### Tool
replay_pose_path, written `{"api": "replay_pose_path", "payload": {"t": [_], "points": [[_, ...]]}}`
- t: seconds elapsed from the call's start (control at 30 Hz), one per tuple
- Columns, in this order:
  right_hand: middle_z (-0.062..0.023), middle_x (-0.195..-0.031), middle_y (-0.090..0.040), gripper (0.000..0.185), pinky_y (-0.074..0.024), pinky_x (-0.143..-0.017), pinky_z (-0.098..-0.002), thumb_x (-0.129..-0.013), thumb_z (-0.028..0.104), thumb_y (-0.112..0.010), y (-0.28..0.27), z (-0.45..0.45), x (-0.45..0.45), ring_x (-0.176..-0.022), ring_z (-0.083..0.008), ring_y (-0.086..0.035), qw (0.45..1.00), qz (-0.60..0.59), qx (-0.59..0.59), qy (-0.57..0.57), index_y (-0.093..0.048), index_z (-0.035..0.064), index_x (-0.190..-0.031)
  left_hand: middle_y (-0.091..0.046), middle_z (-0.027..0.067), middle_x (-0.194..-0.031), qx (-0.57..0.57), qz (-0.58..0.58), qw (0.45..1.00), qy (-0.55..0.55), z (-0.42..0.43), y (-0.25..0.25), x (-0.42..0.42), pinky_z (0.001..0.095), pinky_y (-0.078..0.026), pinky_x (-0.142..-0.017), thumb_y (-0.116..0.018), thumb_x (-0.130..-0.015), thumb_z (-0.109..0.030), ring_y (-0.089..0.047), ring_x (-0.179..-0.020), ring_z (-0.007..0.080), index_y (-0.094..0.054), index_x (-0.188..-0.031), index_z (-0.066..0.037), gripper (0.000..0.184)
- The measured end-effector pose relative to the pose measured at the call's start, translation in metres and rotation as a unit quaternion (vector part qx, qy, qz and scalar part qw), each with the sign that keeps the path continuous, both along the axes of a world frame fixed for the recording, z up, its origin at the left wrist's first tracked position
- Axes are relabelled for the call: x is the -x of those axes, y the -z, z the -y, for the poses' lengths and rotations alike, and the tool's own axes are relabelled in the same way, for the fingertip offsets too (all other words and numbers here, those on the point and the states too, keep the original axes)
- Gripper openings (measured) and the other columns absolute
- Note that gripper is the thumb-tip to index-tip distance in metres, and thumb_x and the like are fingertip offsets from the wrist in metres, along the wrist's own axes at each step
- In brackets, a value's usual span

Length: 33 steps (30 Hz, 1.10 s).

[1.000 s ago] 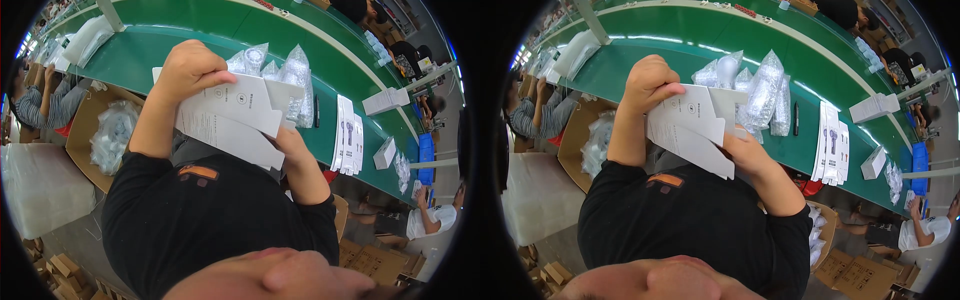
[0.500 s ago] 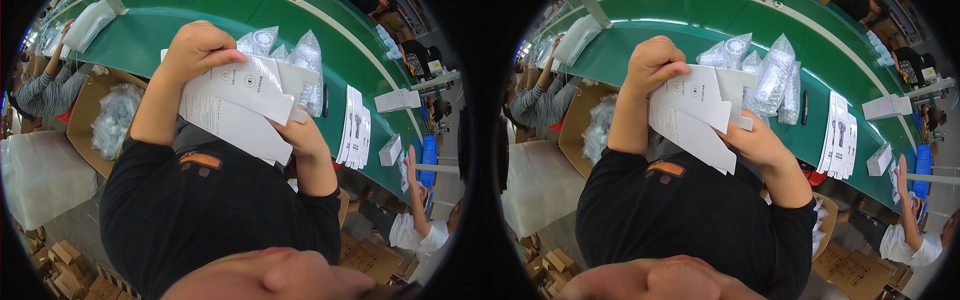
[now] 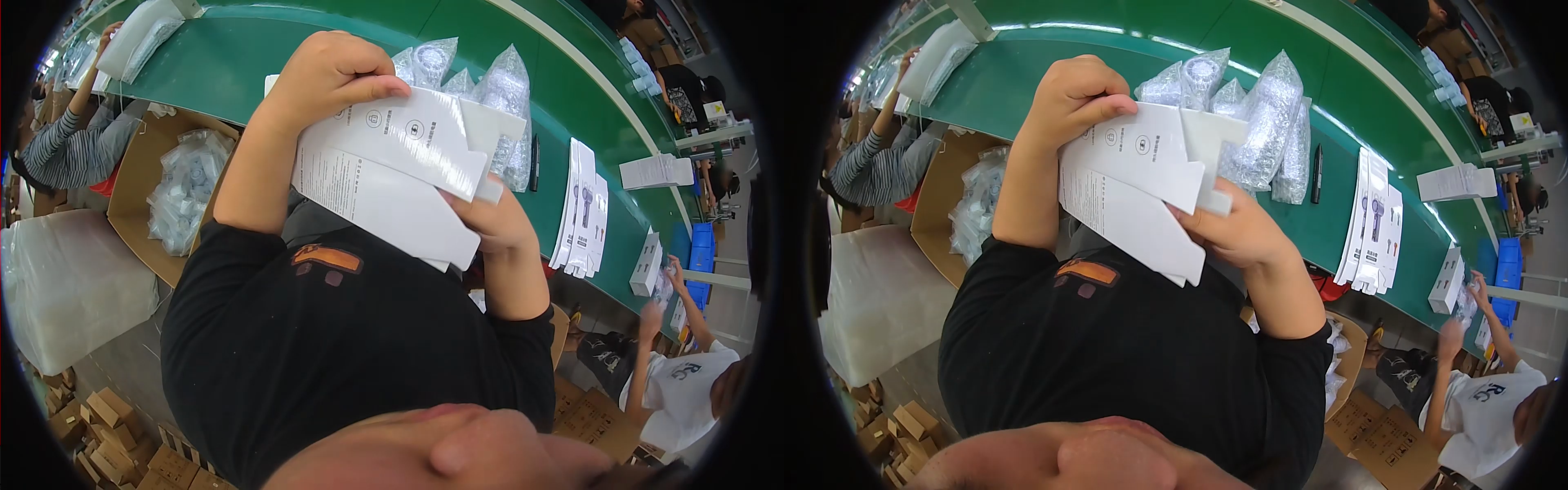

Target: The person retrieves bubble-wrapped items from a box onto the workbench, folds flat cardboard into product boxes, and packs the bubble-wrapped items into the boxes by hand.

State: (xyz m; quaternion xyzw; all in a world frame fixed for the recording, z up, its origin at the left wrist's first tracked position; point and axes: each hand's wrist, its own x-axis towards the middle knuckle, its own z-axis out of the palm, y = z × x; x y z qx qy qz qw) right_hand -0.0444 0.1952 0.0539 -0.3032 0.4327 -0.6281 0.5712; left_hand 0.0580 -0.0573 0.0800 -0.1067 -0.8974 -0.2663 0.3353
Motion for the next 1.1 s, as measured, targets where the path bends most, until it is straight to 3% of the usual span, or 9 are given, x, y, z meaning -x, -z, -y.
{"api": "replay_pose_path", "payload": {"t": [0.17,0.27,0.37,0.47,0.57,0.87,0.93,1.07,1.1], "points": [[-0.0063,-0.111,-0.064,0.036,-0.0499,-0.087,-0.0297,-0.090,0.005,-0.065,0.011,-0.001,-0.014,-0.101,-0.0132,-0.060,0.979,-0.180,0.081,0.053,-0.055,0.0011,-0.125,-0.062,0.0045,-0.063,0.073,-0.018,0.997,0.003,-0.004,0.000,-0.004,0.0343,-0.046,-0.063,-0.076,-0.075,-0.026,-0.059,-0.061,0.0223,-0.067,-0.069,-0.006,0.023],[-0.0066,-0.108,-0.065,0.034,-0.0510,-0.085,-0.0295,-0.088,0.002,-0.064,0.009,-0.005,-0.008,-0.098,-0.0130,-0.062,0.982,-0.124,0.087,0.117,-0.057,0.0001,-0.121,-0.064,0.0064,-0.073,0.079,0.033,0.996,-0.030,-0.016,-0.003,-0.012,0.0393,-0.047,-0.076,-0.079,-0.070,-0.038,-0.062,-0.071,0.0252,-0.070,-0.088,-0.007,0.037],[-0.0071,-0.107,-0.066,0.032,-0.0516,-0.084,-0.0296,-0.087,0.000,-0.064,-0.004,-0.013,0.002,-0.098,-0.0130,-0.063,0.984,-0.090,0.051,0.147,-0.058,-0.0008,-0.118,-0.063,0.0150,-0.106,0.108,0.042,0.993,0.002,-0.053,-0.019,-0.022,0.0500,-0.041,-0.096,-0.084,-0.058,-0.050,-0.059,-0.100,0.0296,-0.061,-0.120,-0.008,0.079],[-0.0070,-0.104,-0.067,0.030,-0.0517,-0.080,-0.0288,-0.087,0.001,-0.063,-0.006,-0.015,-0.004,-0.095,-0.0125,-0.063,0.973,-0.147,0.032,0.175,-0.060,-0.0016,-0.116,-0.038,0.0206,-0.140,0.093,0.119,0.988,0.012,-0.079,0.002,-0.027,0.0612,-0.024,-0.107,-0.090,-0.040,-0.047,-0.040,-0.128,0.0380,-0.040,-0.144,-0.022,0.118],[-0.0076,-0.100,-0.069,0.035,-0.0505,-0.076,-0.0267,-0.084,0.000,-0.061,-0.009,-0.010,-0.004,-0.088,-0.0109,-0.063,0.931,-0.323,0.040,0.164,-0.060,-0.0036,-0.119,-0.030,0.0244,-0.143,0.080,0.059,0.995,0.031,-0.089,0.017,-0.023,0.0631,-0.026,-0.106,-0.091,-0.039,-0.038,-0.034,-0.131,0.0446,-0.041,-0.142,-0.033,0.115],[-0.0087,-0.098,-0.069,0.042,-0.0504,-0.076,-0.0259,-0.081,-0.003,-0.058,-0.035,-0.013,-0.010,-0.087,-0.0109,-0.063,0.907,-0.358,0.042,0.220,-0.060,-0.0013,-0.123,-0.030,0.0269,-0.144,0.048,0.015,0.999,0.000,-0.103,0.007,-0.016,0.0683,-0.030,-0.098,-0.088,-0.041,-0.027,-0.035,-0.130,0.0464,-0.047,-0.135,-0.040,0.103],[-0.0087,-0.099,-0.069,0.043,-0.0503,-0.076,-0.0259,-0.081,-0.004,-0.057,-0.040,-0.012,-0.008,-0.087,-0.0110,-0.063,0.882,-0.405,0.054,0.237,-0.061,-0.0007,-0.123,-0.029,0.0292,-0.147,0.116,-0.063,0.991,0.013,-0.095,-0.002,-0.017,0.0690,-0.031,-0.099,-0.092,-0.040,-0.033,-0.039,-0.127,0.0506,-0.032,-0.141,-0.040,0.117],[-0.0146,-0.111,-0.067,0.052,-0.0490,-0.085,-0.0289,-0.079,0.003,-0.063,-0.050,-0.018,0.014,-0.099,-0.0162,-0.063,0.863,-0.421,0.028,0.278,-0.057,0.0018,-0.130,-0.050,0.0306,-0.133,0.054,-0.129,0.987,0.076,-0.088,-0.013,-0.023,0.0526,-0.047,-0.090,-0.089,-0.059,-0.019,-0.056,-0.112,0.0461,-0.030,-0.144,-0.025,0.104],[-0.0174,-0.120,-0.062,0.061,-0.0447,-0.093,-0.0331,-0.078,0.014,-0.068,-0.051,-0.020,0.020,-0.108,-0.0216,-0.060,0.921,-0.302,0.118,0.216,-0.050,0.0021,-0.136,-0.055,0.0304,-0.127,-0.004,-0.175,0.978,0.112,-0.087,-0.010,-0.020,0.0465,-0.051,-0.087,-0.088,-0.066,-0.013,-0.062,-0.106,0.0433,-0.026,-0.146,-0.015,0.101]]}}
